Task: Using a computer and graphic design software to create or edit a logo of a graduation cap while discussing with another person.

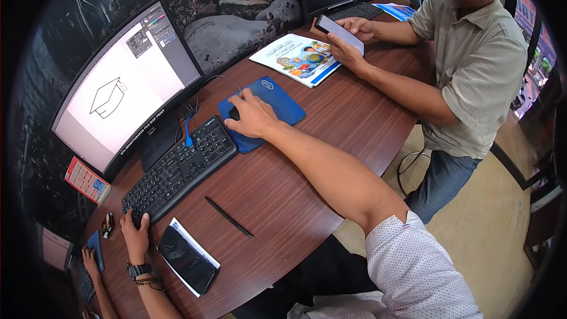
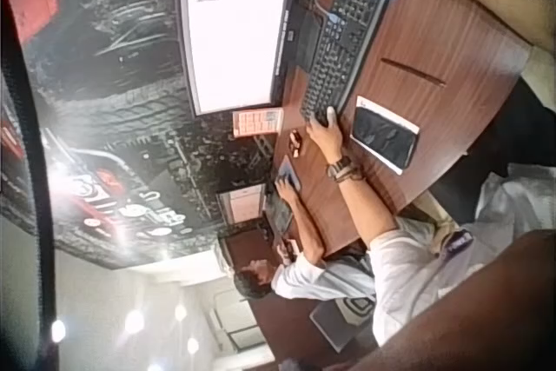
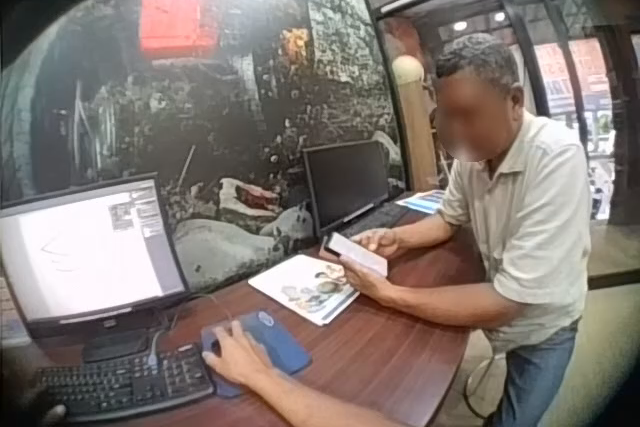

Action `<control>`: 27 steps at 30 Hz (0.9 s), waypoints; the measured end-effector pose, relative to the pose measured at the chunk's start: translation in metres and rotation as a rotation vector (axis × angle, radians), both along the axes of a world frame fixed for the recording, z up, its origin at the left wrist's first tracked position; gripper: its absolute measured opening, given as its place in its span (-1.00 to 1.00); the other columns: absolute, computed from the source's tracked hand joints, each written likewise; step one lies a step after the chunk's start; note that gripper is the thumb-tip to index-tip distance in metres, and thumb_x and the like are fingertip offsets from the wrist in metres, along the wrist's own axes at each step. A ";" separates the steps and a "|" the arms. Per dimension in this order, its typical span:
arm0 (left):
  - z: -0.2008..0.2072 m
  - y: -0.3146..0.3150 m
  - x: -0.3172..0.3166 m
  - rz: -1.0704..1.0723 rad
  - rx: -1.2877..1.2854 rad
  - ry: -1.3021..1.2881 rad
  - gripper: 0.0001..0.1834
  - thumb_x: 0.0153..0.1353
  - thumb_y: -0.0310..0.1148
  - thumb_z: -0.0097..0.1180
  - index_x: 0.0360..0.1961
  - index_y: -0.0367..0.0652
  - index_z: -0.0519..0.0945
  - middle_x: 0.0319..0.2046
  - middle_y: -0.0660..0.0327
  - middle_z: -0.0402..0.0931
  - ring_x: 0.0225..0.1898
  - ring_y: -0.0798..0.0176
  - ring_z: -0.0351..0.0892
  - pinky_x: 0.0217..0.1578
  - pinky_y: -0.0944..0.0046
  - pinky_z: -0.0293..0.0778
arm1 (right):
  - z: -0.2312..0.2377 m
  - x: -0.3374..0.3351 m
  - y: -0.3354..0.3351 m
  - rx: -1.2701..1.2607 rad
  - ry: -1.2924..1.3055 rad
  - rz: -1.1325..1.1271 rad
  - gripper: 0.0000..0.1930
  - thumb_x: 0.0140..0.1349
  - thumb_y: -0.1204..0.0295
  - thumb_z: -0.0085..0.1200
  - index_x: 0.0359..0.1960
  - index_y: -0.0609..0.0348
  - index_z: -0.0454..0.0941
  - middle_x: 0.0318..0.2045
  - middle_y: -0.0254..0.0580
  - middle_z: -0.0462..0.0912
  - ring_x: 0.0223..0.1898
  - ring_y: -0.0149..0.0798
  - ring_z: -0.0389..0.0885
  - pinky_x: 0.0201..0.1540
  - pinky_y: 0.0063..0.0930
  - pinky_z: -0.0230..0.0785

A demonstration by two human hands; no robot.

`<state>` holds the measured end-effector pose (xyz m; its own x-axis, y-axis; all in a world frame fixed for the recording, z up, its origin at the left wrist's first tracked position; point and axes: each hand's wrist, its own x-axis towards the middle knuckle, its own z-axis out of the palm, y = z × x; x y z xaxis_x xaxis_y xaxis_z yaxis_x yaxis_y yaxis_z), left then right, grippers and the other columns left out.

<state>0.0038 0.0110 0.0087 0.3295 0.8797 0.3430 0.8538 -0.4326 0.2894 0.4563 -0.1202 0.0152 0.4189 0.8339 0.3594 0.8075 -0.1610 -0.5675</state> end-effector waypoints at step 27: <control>-0.004 0.008 -0.006 -0.001 0.006 -0.008 -0.33 0.26 -0.11 0.26 0.25 -0.35 0.41 0.19 -0.19 0.34 0.24 -0.21 0.35 0.26 -0.01 0.28 | 0.002 0.002 0.000 -0.001 0.010 0.035 -0.35 0.18 0.11 0.26 0.24 0.15 0.37 0.20 0.17 0.30 0.18 0.23 0.44 0.18 0.02 0.40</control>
